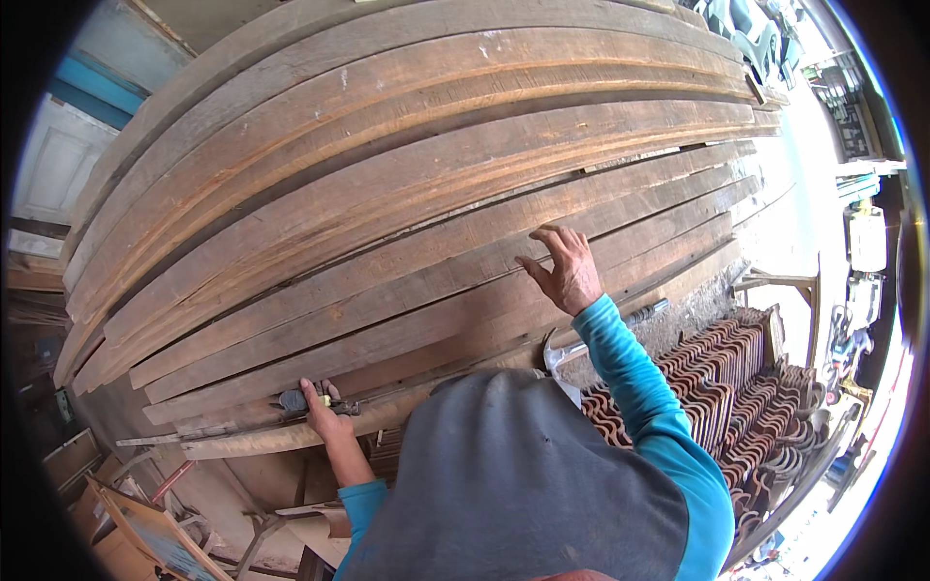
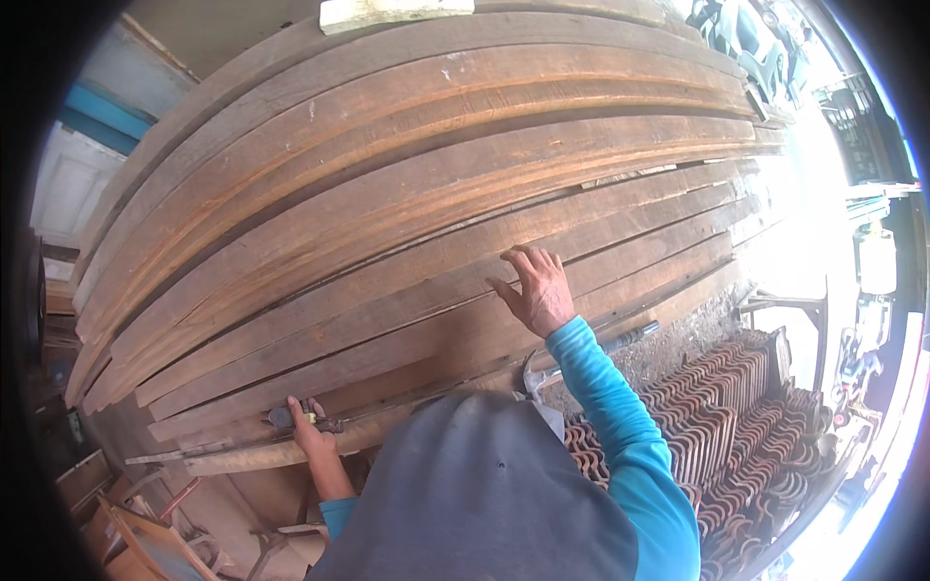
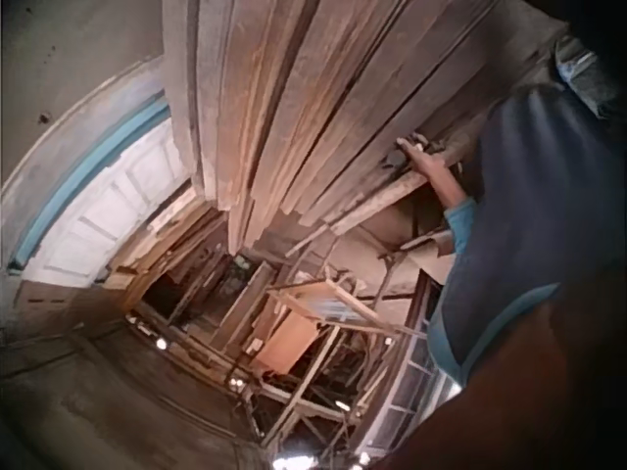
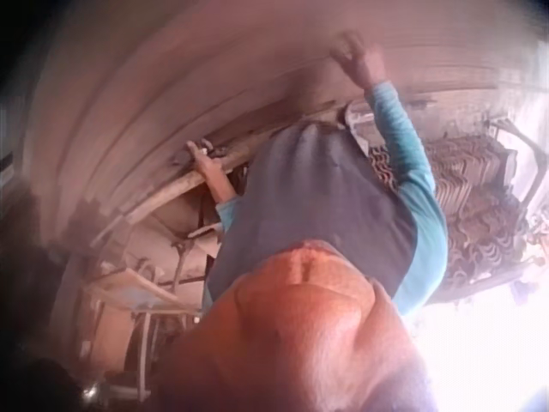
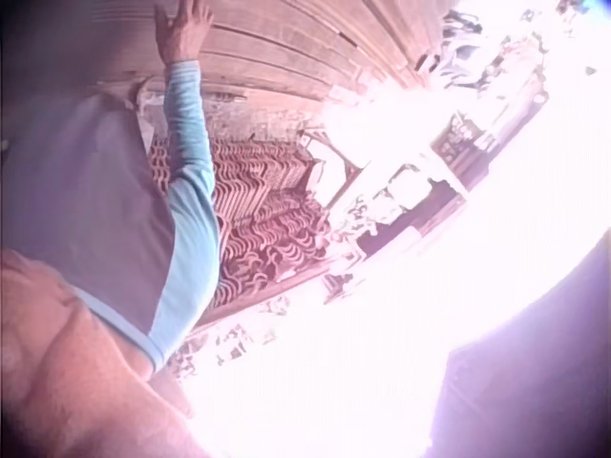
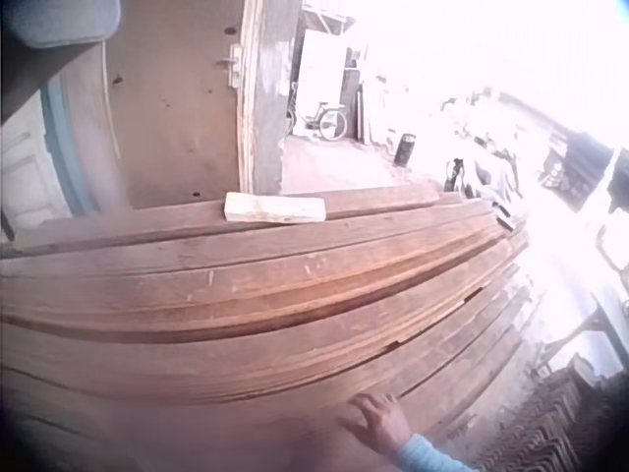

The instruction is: The person organizes long wooden planks by hand, shifting them within a large stack and periodically using a set of pliers and a hammer to remove small debris or nails from the wood.

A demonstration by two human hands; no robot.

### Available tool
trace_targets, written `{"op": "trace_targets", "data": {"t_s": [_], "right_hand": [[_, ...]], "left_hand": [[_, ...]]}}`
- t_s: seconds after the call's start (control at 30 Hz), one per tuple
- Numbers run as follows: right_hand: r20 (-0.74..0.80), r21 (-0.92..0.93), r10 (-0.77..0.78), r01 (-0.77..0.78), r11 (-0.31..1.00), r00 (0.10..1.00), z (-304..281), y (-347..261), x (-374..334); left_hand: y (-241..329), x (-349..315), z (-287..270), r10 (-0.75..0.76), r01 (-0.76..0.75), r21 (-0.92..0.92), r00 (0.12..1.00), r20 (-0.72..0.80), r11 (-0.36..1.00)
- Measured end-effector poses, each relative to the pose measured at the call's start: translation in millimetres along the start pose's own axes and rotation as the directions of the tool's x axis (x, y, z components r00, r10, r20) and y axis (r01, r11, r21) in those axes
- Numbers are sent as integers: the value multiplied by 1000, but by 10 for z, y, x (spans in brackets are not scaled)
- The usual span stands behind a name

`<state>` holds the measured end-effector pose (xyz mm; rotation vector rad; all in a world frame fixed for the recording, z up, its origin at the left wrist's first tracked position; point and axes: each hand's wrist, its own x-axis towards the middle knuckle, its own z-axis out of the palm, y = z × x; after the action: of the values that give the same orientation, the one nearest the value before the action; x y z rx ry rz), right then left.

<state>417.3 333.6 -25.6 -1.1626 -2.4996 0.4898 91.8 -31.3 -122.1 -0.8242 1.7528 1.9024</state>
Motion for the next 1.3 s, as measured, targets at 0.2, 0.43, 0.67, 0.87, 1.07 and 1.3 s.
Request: {"op": "trace_targets", "data": {"t_s": [0.2, 0.43, 0.67, 0.87, 1.07, 1.3], "right_hand": [[-235, -179, -275, 236, 955, 932, -460, -255, 1461], [-172, -501, -470, 334, 798, 866, -410, -159, 2586], [-35, -525, -446, 363, 770, 894, -414, -203, 2849], [-2, -545, -599, 501, 673, 801, -551, -127, 2893], [27, -451, -603, 548, 704, 797, -756, -395, 2253], [132, -227, -490, 507, 831, 862, -910, -547, 1139]], "left_hand": [[-40, -301, 61, 52, -46, 61, 994, -101, 997], [147, -660, 127, 566, -656, 653, 723, 397, 379], [338, -519, 299, 562, -596, 586, 782, 269, 549], [276, -492, 323, 460, -475, 448, 875, 151, 757], [288, -750, 249, 304, -369, 319, 923, 236, 873], [549, -796, 566, 183, -146, -121, 901, 394, 982]]}}
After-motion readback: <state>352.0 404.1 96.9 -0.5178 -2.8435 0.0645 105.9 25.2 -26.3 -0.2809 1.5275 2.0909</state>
